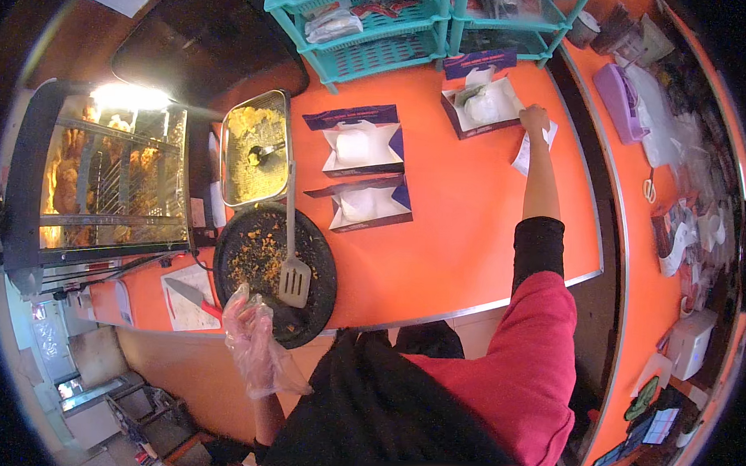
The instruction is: The person assembles food orders by placing buns and sliced fried chicken into branded boxes, adding a yellow condiment, and inserting printed receipts. They handle multiple boxes sequentially at a counter with a display case and storage bins.
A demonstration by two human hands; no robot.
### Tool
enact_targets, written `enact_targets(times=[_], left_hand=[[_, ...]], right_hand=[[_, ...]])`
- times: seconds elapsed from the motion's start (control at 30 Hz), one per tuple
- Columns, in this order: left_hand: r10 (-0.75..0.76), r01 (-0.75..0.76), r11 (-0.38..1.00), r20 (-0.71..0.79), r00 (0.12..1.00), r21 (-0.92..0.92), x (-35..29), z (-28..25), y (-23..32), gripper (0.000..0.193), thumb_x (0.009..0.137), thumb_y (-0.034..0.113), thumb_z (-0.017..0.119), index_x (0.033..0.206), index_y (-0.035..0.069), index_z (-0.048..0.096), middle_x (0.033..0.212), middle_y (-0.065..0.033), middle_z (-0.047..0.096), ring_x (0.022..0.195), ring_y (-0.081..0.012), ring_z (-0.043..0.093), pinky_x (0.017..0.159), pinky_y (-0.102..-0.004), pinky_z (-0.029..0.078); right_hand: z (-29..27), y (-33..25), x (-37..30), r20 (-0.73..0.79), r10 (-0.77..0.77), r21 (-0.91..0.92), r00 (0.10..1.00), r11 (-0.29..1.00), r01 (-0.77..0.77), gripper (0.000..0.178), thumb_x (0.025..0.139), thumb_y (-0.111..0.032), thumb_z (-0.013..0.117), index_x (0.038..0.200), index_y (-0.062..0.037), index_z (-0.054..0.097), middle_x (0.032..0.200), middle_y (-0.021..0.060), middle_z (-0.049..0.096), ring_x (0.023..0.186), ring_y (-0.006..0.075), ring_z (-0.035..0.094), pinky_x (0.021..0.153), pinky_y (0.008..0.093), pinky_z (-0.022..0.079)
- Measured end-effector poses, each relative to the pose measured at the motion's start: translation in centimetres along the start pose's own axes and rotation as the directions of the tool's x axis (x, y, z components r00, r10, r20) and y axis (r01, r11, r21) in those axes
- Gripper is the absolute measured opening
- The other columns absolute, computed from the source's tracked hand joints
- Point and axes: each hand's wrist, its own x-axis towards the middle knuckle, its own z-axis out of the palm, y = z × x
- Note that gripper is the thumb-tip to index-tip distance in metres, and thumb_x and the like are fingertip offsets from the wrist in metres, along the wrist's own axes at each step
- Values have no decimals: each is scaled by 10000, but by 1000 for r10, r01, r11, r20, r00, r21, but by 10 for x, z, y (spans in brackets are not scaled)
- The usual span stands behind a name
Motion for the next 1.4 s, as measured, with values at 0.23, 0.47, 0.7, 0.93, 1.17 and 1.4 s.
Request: enact_targets(times=[0.23,0.47,0.7,0.93,1.17,1.4], left_hand=[[-35,36,998,-10,999,54,0,21,-2,452,798,65,578,1213,47,400,1207,-75,411,1008,-169,448,836,-296,416],[-109,110,994,27,994,-8,-1,38,0,419,813,88,575,1200,58,417,1161,-77,446,1001,-176,461,860,-312,387],[-67,67,998,21,998,19,3,44,-3,410,819,129,584,1190,60,423,1158,-78,457,987,-182,466,872,-324,373],[-64,65,994,-7,998,86,0,34,-3,404,817,138,590,1182,65,432,1183,-74,454,991,-176,463,867,-321,380],[-120,119,993,-4,993,-21,1,25,-10,401,817,141,592,1176,51,438,1184,-68,449,1008,-179,457,874,-317,379],[-114,128,975,-86,990,181,10,5,-12,426,800,109,600,1185,46,427,1183,-92,396,1002,-211,483,847,-337,426]], right_hand=[[-2,10,17,232,-77,254,970,967,16,368,748,-230,501,894,98,576,949,258,602,867,331,623,721,416,511],[-13,44,2,245,104,741,964,621,-255,438,726,-310,532,873,100,574,886,280,603,782,361,632,652,460,518],[-4,39,-25,-166,291,213,942,944,-253,414,691,-359,570,896,-3,627,904,245,618,879,392,602,782,456,473],[9,29,-26,-229,94,383,969,924,1,470,652,-340,629,973,1,593,903,247,615,896,386,595,789,438,465],[19,10,-24,-211,128,295,969,954,-62,438,679,-336,599,983,-20,594,911,205,627,870,364,604,765,446,470],[84,39,80,-267,-423,11,866,897,442,248,733,-251,562,808,-23,624,818,174,636,785,319,613,672,411,493]])
